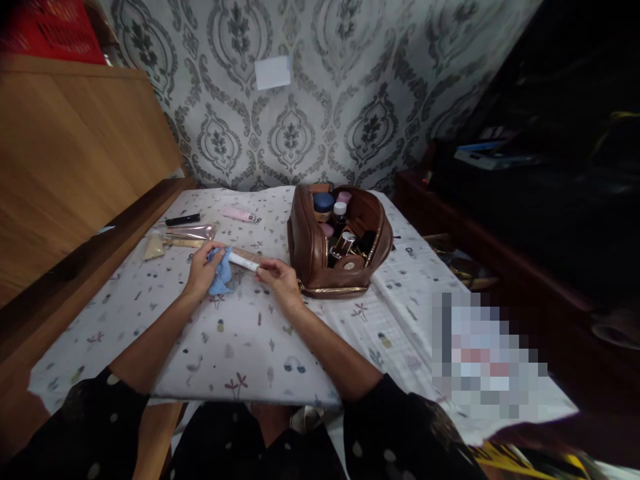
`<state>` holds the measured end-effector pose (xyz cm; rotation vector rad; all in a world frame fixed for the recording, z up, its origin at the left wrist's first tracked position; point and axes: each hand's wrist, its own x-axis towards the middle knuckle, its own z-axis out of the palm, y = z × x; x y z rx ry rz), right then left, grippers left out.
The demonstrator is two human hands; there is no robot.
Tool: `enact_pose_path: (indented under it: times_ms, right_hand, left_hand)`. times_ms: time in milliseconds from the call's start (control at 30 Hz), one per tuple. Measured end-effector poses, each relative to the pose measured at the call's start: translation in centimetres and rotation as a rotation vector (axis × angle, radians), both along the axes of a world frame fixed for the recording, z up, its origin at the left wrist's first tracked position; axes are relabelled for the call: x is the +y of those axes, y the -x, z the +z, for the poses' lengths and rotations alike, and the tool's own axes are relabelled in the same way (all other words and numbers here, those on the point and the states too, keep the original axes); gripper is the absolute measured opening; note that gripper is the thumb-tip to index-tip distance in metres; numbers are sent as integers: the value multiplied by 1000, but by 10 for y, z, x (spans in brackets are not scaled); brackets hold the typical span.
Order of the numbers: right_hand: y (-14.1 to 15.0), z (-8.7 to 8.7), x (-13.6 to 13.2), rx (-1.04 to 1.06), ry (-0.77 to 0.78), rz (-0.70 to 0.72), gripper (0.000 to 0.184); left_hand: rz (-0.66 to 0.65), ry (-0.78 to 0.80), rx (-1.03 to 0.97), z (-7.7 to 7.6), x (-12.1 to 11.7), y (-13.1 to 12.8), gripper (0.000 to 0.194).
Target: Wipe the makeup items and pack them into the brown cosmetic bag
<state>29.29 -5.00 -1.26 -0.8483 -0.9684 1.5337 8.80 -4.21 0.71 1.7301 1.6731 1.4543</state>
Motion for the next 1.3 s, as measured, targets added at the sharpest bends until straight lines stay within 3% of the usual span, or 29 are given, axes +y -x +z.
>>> enact_pose_path:
  times_ms: [133, 233, 367, 500, 600, 700, 967, 1300]
  right_hand:
    - [2, -2, 1, 126, 110, 29, 40]
    - [2, -2, 0, 125, 115, 38, 42]
    - [3, -3, -3, -22, 8, 41, 39]
    - [4, -4, -6, -121, -103, 70, 31]
    - [4, -3, -6, -126, -124, 63, 28]
    - [3, 0, -5, -109, -140, 13, 29]
    - [-1, 6, -6, -145, -220, -138, 27]
    - [-5, 7, -4, -44, -170, -136, 39]
  left_hand:
    - [5, -12, -1, 1, -1, 0, 17]
    - [13, -87, 116, 4, -4, -3, 16]
    - [15, -219, 392, 4, -15, -16, 19]
    - [-116, -276, 595, -1, -26, -33, 26]
    - [-157, -280, 695, -4, -27, -37, 30]
    - [-115, -223, 729, -6, -20, -28, 31]
    - [-24, -8, 467, -3, -5, -1, 30]
    - [-289, 156, 36, 0, 2, 4, 36]
